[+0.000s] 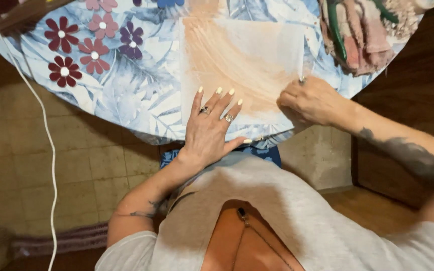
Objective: Sanding the edges of small decorative mosaic pieces by rubbing them against a sanding sheet on a table.
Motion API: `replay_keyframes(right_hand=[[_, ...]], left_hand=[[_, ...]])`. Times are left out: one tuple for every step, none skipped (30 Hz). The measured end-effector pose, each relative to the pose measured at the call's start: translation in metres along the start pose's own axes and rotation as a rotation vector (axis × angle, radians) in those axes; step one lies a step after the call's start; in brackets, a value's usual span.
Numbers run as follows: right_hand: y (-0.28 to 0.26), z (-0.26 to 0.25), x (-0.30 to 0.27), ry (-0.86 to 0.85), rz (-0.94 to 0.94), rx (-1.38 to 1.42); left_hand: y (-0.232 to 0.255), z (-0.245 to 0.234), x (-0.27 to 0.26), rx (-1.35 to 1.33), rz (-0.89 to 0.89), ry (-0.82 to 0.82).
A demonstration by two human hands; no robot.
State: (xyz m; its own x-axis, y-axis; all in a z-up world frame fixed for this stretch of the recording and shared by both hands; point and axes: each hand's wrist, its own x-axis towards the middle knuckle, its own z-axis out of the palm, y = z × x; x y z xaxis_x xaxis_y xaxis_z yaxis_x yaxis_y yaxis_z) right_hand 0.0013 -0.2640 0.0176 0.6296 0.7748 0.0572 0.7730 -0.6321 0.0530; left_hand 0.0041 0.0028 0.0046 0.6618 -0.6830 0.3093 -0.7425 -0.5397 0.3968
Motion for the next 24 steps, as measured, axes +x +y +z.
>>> replay_keyframes(right_hand=[[0.002, -0.003, 0.009, 0.003, 0.000, -0.010], [-0.001, -0.005, 0.016, 0.012, 0.039, 0.035], [-0.004, -0.006, 0.023, 0.021, 0.078, 0.080], [-0.004, 0.006, 0.045, 0.027, 0.078, 0.080], [-0.004, 0.017, 0.066, 0.115, 0.081, 0.122], [-0.001, 0.026, 0.087, 0.204, 0.082, 0.160], [0.008, 0.022, 0.116, 0.208, 0.080, 0.155], [0.014, 0.019, 0.143, 0.173, 0.134, 0.202], [0.020, 0.017, 0.169, 0.139, 0.189, 0.248], [0.031, 0.029, 0.176, 0.136, 0.186, 0.252], [0.042, 0.041, 0.183, 0.176, 0.160, 0.117], [0.053, 0.052, 0.192, 0.221, 0.134, -0.023], [0.044, 0.032, 0.179, 0.224, 0.131, -0.023], [0.036, 0.011, 0.164, 0.117, 0.032, -0.025], [0.028, -0.009, 0.150, 0.011, -0.067, -0.028], [0.027, -0.014, 0.127, 0.009, -0.065, -0.029], [0.027, -0.020, 0.104, -0.233, -0.075, 0.054], [0.026, -0.024, 0.081, -0.475, -0.088, 0.137], [0.035, -0.018, 0.051, -0.477, -0.088, 0.135], [0.044, -0.011, 0.022, -0.489, -0.153, -0.009], [0.054, -0.003, -0.007, -0.499, -0.217, -0.153], [0.055, -0.008, -0.007, -0.498, -0.215, -0.148], [0.057, -0.012, -0.008, -0.474, -0.144, -0.207], [0.060, -0.018, -0.008, -0.450, -0.071, -0.270]], left_hand=[[-0.002, 0.001, 0.003, 0.004, 0.005, 0.008], [-0.001, 0.002, 0.002, 0.006, 0.009, 0.009], [-0.001, 0.002, 0.000, 0.008, 0.012, 0.010], [-0.001, 0.003, -0.002, 0.013, 0.014, 0.009], [-0.001, 0.003, -0.003, 0.018, 0.010, 0.004], [-0.001, 0.004, -0.002, 0.025, 0.007, 0.004], [-0.002, 0.000, 0.001, 0.030, 0.009, 0.008], [0.000, -0.003, 0.001, 0.106, 0.014, -0.025], [0.002, -0.005, 0.001, 0.182, 0.019, -0.057], [0.003, -0.005, 0.001, 0.181, 0.014, -0.059], [0.005, -0.004, 0.001, 0.163, 0.009, -0.045], [0.004, -0.005, 0.002, 0.150, 0.009, -0.029], [0.004, -0.006, 0.001, 0.153, 0.007, -0.028], [0.004, -0.006, 0.000, 0.158, 0.007, -0.024], [0.004, -0.006, 0.000, 0.162, 0.007, -0.020], [0.004, -0.005, 0.001, 0.161, 0.010, -0.020], [0.004, -0.004, 0.001, 0.170, 0.007, -0.021], [0.004, -0.002, 0.000, 0.181, 0.002, -0.020], [0.004, -0.001, 0.000, 0.180, 0.002, -0.017], [0.004, 0.000, 0.000, 0.089, -0.020, -0.011], [0.005, 0.001, -0.001, -0.002, -0.043, -0.005], [0.004, 0.002, 0.000, -0.002, -0.042, -0.010], [0.003, 0.003, 0.001, -0.009, -0.043, 0.002], [0.001, 0.005, 0.003, -0.017, -0.041, 0.019]])
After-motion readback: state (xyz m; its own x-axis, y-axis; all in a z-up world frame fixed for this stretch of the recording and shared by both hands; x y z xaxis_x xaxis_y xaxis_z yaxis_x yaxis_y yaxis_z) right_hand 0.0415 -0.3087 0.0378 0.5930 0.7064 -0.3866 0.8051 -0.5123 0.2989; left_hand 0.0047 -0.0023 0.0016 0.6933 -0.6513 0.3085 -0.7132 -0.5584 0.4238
